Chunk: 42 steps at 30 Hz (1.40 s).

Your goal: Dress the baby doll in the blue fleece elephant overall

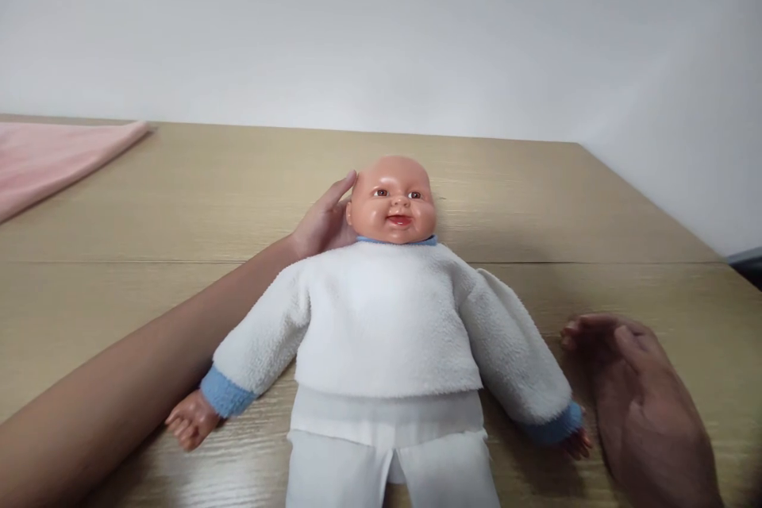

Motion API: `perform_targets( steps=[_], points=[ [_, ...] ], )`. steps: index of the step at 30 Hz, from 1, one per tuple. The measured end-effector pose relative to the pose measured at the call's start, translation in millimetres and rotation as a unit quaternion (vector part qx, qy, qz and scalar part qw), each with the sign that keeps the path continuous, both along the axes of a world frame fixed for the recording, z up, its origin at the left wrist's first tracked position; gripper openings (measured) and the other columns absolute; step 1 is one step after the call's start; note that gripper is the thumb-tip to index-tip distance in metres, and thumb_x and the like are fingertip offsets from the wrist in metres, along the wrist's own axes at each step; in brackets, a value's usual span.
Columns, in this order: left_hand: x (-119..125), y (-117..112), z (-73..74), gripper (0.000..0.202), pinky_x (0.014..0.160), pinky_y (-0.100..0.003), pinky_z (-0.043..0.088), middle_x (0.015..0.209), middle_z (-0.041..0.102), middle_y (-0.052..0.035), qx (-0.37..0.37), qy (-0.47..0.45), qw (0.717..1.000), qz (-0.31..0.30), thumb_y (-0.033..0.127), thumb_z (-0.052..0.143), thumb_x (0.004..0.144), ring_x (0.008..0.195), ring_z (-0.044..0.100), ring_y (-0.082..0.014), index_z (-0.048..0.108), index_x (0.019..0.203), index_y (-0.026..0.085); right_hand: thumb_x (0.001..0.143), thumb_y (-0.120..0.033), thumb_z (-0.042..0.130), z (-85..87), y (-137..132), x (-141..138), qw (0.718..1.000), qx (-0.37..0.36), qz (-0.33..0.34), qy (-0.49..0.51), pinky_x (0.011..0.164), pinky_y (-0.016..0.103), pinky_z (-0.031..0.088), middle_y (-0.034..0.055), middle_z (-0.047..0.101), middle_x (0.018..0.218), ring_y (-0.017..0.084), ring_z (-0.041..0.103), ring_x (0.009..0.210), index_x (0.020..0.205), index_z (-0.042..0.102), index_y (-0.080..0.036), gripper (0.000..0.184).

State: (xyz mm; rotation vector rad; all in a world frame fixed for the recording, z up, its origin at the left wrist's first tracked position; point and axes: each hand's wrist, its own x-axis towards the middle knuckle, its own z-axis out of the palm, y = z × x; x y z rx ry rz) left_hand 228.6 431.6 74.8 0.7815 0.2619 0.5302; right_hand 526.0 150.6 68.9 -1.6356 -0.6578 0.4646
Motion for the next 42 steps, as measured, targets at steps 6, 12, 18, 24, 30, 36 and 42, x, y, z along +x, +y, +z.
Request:
perform_targets(
  steps=[6, 12, 18, 24, 30, 36, 42],
  points=[
    [0.9, -4.1, 2.7, 0.062, 0.134, -0.059, 0.047, 0.135, 0.086, -0.0147, 0.005, 0.004, 0.998, 0.055, 0.066, 0.065, 0.106, 0.146, 0.072, -0.0442, 0.08, 0.141, 0.017, 0.092, -0.077, 0.074, 5.2, -2.7, -4.8, 0.997, -0.077, 0.024, -0.018, 0.096, 0.035, 0.06, 0.0021, 0.078, 0.101, 0.026, 0.074, 0.104, 0.1, 0.076, -0.03, 0.048],
    [6.6, -10.1, 6.1, 0.054, 0.134, -0.058, 0.048, 0.134, 0.087, -0.0145, -0.001, -0.016, 0.996, 0.093, 0.054, 0.07, 0.106, 0.143, 0.074, -0.0424, 0.08, 0.141, 0.015, 0.091, -0.092, 0.064, 8.7, -3.5, -9.4, 0.98, -0.165, 0.089, -0.067, 0.085, 0.035, 0.063, 0.0048, 0.081, 0.115, 0.029, 0.075, 0.104, 0.111, 0.077, -0.03, 0.066],
    [8.1, -11.8, 6.1, 0.052, 0.134, -0.057, 0.048, 0.134, 0.087, -0.0145, 0.002, -0.034, 0.996, 0.078, 0.053, 0.071, 0.107, 0.142, 0.075, -0.0419, 0.081, 0.142, 0.016, 0.094, -0.091, 0.061, 4.3, -6.1, -5.2, 0.972, -0.182, 0.116, -0.096, 0.086, 0.037, 0.062, 0.0054, 0.082, 0.119, 0.032, 0.075, 0.11, 0.112, 0.078, -0.031, 0.064],
    [7.7, -9.8, 2.6, 0.054, 0.133, -0.056, 0.05, 0.135, 0.087, -0.0139, 0.012, -0.035, 0.997, 0.072, 0.054, 0.068, 0.109, 0.141, 0.076, -0.0412, 0.08, 0.145, 0.016, 0.094, -0.086, 0.063, -1.4, -8.7, 0.1, 0.964, -0.174, 0.144, -0.142, 0.095, 0.043, 0.061, 0.0064, 0.083, 0.119, 0.036, 0.076, 0.113, 0.112, 0.078, -0.031, 0.059],
    [7.1, -9.0, 1.1, 0.054, 0.134, -0.055, 0.048, 0.137, 0.086, -0.0153, 0.019, -0.027, 0.997, 0.076, 0.056, 0.069, 0.109, 0.142, 0.075, -0.0408, 0.081, 0.143, 0.016, 0.098, -0.082, 0.061, -3.7, -9.0, 2.4, 0.958, -0.162, 0.163, -0.169, 0.094, 0.044, 0.06, 0.0069, 0.084, 0.121, 0.036, 0.076, 0.115, 0.114, 0.078, -0.032, 0.056],
    [7.7, -9.9, 3.5, 0.058, 0.136, -0.055, 0.046, 0.139, 0.085, -0.0163, 0.022, -0.022, 0.998, 0.054, 0.057, 0.066, 0.11, 0.144, 0.074, -0.041, 0.078, 0.147, 0.014, 0.095, -0.085, 0.061, -2.8, -7.5, 2.1, 0.959, -0.17, 0.159, -0.163, 0.101, 0.052, 0.059, 0.0095, 0.084, 0.124, 0.04, 0.076, 0.119, 0.112, 0.079, -0.031, 0.06],
    [8.1, -10.1, 4.5, 0.06, 0.136, -0.055, 0.046, 0.139, 0.085, -0.017, 0.023, -0.023, 0.998, 0.049, 0.058, 0.066, 0.11, 0.143, 0.074, -0.0413, 0.077, 0.149, 0.014, 0.09, -0.087, 0.063, -3.0, -5.9, 2.1, 0.958, -0.17, 0.163, -0.164, 0.105, 0.06, 0.058, 0.0112, 0.084, 0.125, 0.045, 0.076, 0.122, 0.109, 0.081, -0.032, 0.061]
  ],
)
